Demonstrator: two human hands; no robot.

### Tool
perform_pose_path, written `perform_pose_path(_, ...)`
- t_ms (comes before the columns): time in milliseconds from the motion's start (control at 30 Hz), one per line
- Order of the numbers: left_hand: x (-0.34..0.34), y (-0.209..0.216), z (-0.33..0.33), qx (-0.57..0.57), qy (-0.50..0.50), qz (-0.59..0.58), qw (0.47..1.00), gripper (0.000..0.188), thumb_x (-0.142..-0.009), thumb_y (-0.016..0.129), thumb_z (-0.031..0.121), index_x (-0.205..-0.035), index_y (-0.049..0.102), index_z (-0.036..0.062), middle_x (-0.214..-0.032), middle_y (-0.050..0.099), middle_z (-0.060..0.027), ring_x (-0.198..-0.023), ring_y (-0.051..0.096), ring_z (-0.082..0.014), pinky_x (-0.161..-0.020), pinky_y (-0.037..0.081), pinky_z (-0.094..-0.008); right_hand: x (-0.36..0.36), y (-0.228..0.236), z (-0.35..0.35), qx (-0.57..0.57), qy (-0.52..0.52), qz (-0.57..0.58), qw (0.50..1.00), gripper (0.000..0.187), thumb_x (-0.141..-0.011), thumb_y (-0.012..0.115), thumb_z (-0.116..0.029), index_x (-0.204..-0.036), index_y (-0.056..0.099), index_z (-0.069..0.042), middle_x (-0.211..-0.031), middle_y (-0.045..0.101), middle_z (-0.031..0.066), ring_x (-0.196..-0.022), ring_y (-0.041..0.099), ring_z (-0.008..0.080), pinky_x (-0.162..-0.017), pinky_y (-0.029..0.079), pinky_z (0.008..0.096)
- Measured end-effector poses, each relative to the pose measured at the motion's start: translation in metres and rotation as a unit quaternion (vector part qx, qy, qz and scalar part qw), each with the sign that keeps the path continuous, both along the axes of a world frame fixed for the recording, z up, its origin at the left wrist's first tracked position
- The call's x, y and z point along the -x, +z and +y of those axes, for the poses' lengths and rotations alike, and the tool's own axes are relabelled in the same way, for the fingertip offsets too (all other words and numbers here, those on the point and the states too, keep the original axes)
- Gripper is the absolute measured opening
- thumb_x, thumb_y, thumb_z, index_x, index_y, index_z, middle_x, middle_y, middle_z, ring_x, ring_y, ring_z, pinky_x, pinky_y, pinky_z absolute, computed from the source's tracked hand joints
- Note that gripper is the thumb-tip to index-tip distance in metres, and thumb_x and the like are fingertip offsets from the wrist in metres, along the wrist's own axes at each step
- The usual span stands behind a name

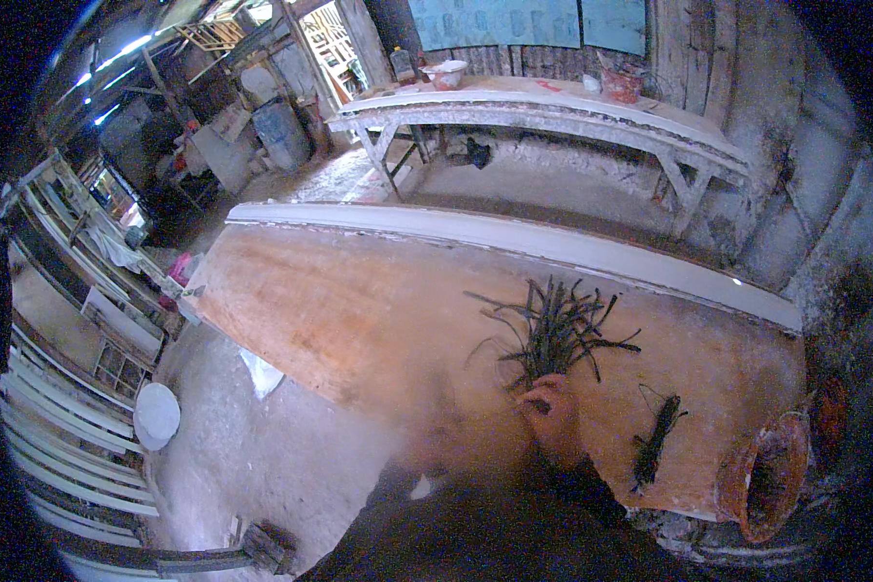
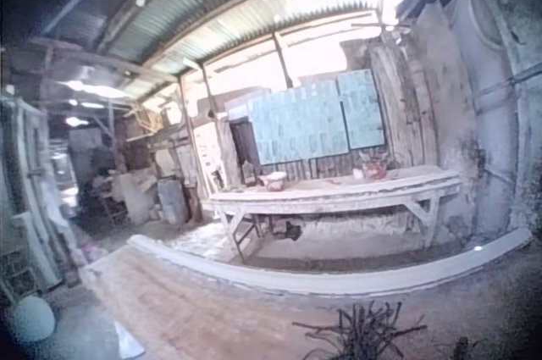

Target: The person repeatedly picks up thin dark strands from a wooden table, aligns them, and ties them into small bundles using a thin strip of material. The person works one bundle at a time, placing each finished bundle on the table.

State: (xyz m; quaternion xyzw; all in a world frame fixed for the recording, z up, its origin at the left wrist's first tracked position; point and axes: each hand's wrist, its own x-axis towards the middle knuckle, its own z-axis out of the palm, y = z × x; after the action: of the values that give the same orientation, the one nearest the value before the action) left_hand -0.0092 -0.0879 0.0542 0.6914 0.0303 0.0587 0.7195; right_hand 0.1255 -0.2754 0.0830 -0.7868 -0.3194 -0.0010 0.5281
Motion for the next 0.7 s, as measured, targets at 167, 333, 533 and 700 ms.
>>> perform_pose_path(167,-0.002,0.013,0.011,-0.1,0.247,0.082,0.96,0.006,-0.069,0.062,0.006,-0.07,0.057,0.0032,-0.068,0.056,-0.0041,-0.06,0.054,-0.0115,-0.055,0.045,-0.0244,-0.003,-0.005,-0.008,-0.039,0.247,0.217,0.944,0.013,-0.073,0.061,-0.014,-0.078,0.06,-0.002,-0.092,0.05,0.0084,-0.086,0.048,0.0182,-0.078,0.038,0.0285)
perform_pose_path(333,-0.008,0.014,0.009,-0.186,0.326,0.081,0.923,0.006,-0.067,0.062,0.005,-0.072,0.059,0.0022,-0.065,0.057,-0.0046,-0.06,0.054,-0.0114,-0.055,0.044,-0.0237,0.019,0.04,0.0,-0.042,0.387,0.399,0.83,0.023,-0.077,0.058,-0.023,-0.079,0.06,0.0,-0.095,0.052,0.0092,-0.09,0.049,0.0181,-0.082,0.037,0.03)
perform_pose_path(533,-0.014,0.007,-0.007,-0.15,0.234,0.097,0.956,0.006,-0.068,0.061,0.006,-0.073,0.059,0.0037,-0.07,0.057,-0.0048,-0.066,0.054,-0.014,-0.06,0.043,-0.0269,-0.003,-0.038,-0.015,-0.005,0.363,0.373,0.854,0.012,-0.074,0.062,-0.014,-0.074,0.058,-0.003,-0.086,0.055,0.0073,-0.089,0.052,0.0182,-0.083,0.038,0.0305)
perform_pose_path(700,-0.011,-0.001,-0.019,-0.127,0.155,-0.019,0.98,0.007,-0.074,0.059,0.011,-0.072,0.058,0.0037,-0.073,0.055,-0.0055,-0.076,0.052,-0.0172,-0.069,0.04,-0.0292,-0.001,-0.023,-0.01,-0.06,0.202,0.308,0.928,0.011,-0.07,0.062,-0.003,-0.068,0.052,-0.006,-0.075,0.053,0.003,-0.072,0.052,0.0137,-0.072,0.041,0.026)
